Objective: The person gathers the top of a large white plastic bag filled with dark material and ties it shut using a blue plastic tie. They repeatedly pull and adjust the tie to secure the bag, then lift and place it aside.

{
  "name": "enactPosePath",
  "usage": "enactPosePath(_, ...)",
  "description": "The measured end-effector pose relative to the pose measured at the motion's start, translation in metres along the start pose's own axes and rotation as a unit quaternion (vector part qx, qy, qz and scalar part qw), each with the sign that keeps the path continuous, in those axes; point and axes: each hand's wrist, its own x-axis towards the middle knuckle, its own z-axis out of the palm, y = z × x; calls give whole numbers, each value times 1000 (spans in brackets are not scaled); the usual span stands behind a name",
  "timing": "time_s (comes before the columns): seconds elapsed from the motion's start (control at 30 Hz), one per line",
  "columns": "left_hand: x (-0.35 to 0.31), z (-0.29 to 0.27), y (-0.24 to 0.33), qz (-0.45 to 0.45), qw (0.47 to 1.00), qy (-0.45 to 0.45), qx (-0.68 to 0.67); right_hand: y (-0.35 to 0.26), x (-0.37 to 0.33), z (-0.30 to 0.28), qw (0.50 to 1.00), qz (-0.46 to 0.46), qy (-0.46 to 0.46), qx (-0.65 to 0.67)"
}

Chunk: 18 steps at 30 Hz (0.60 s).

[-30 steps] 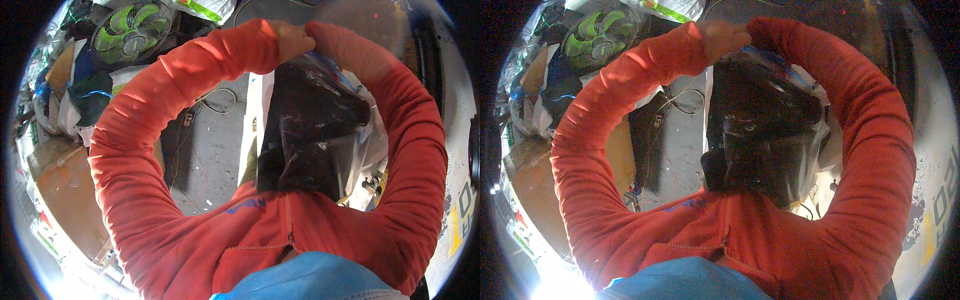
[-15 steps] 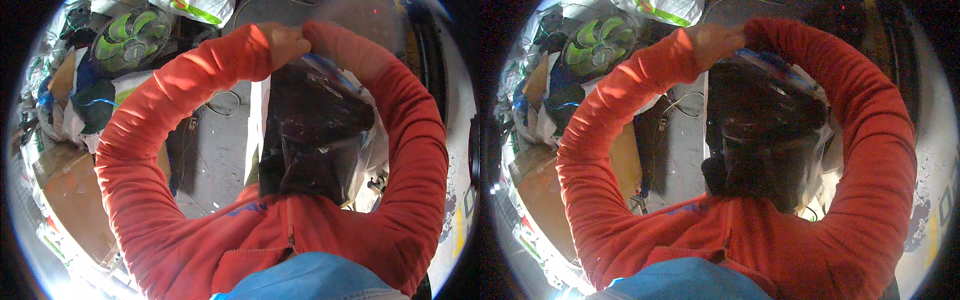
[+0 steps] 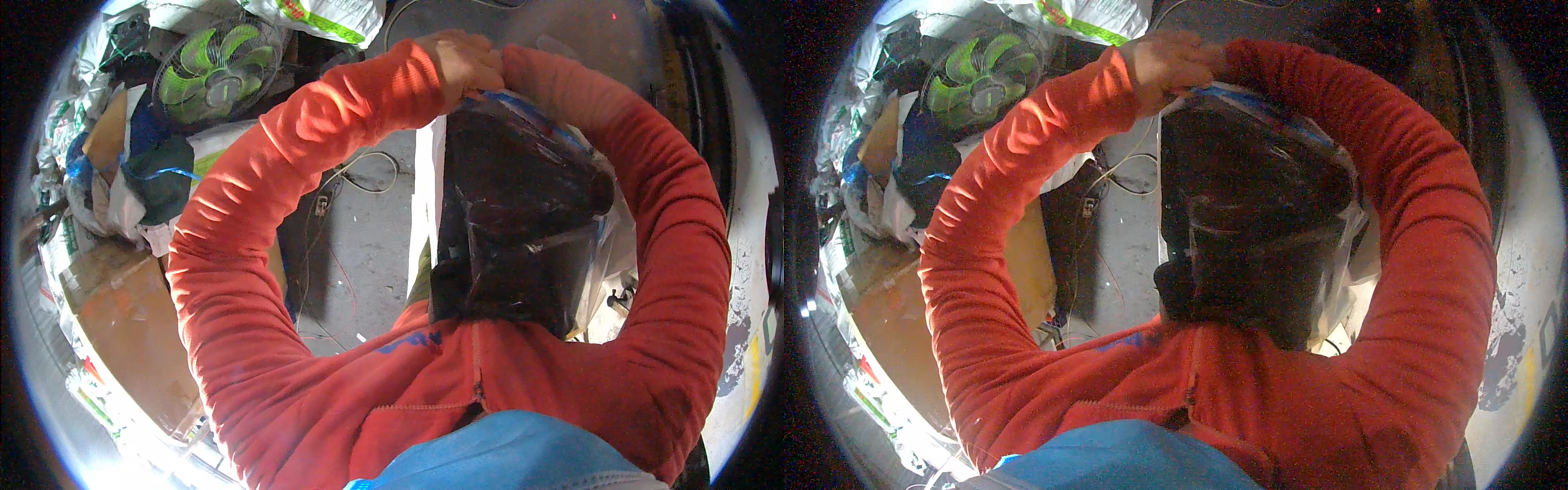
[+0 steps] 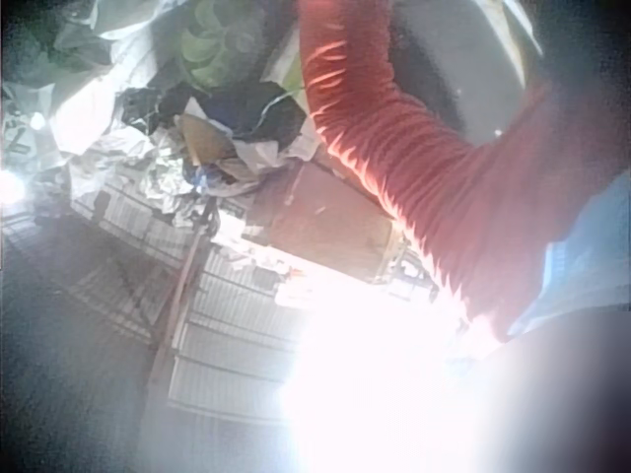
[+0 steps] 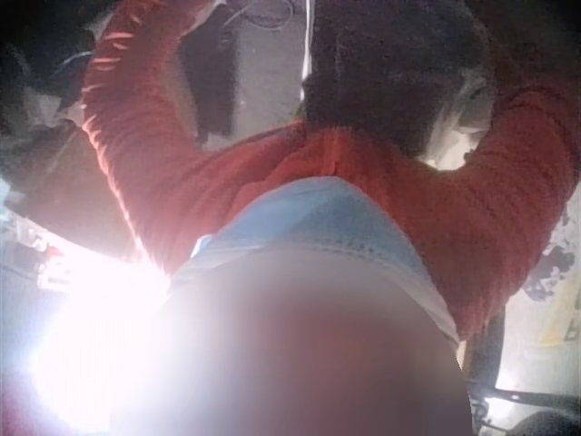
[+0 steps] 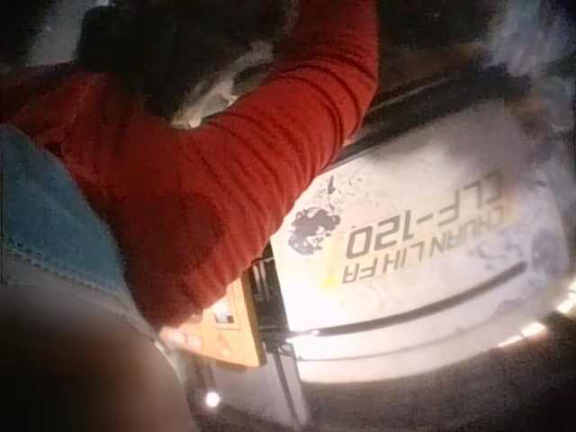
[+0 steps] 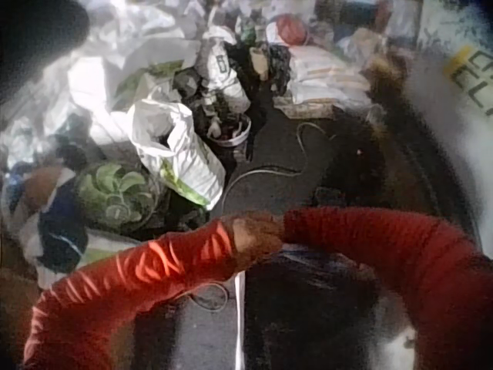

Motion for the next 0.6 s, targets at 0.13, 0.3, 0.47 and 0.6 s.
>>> enactPosePath(0.13,-2,-5,5,-8,999,-25,24,-2,8,3,1000,-8,12,8)
enactPosePath(0.3,-3,-7,23,-133,988,-59,45,-3,9,3,1000,-12,16,18)
enactPosePath(0.47,-1,-9,35,-214,975,-55,-3,-7,-4,0,1000,-8,12,15)
enactPosePath(0.6,-1,-17,49,-144,965,-121,184,-11,-13,-3,1000,-5,8,14)
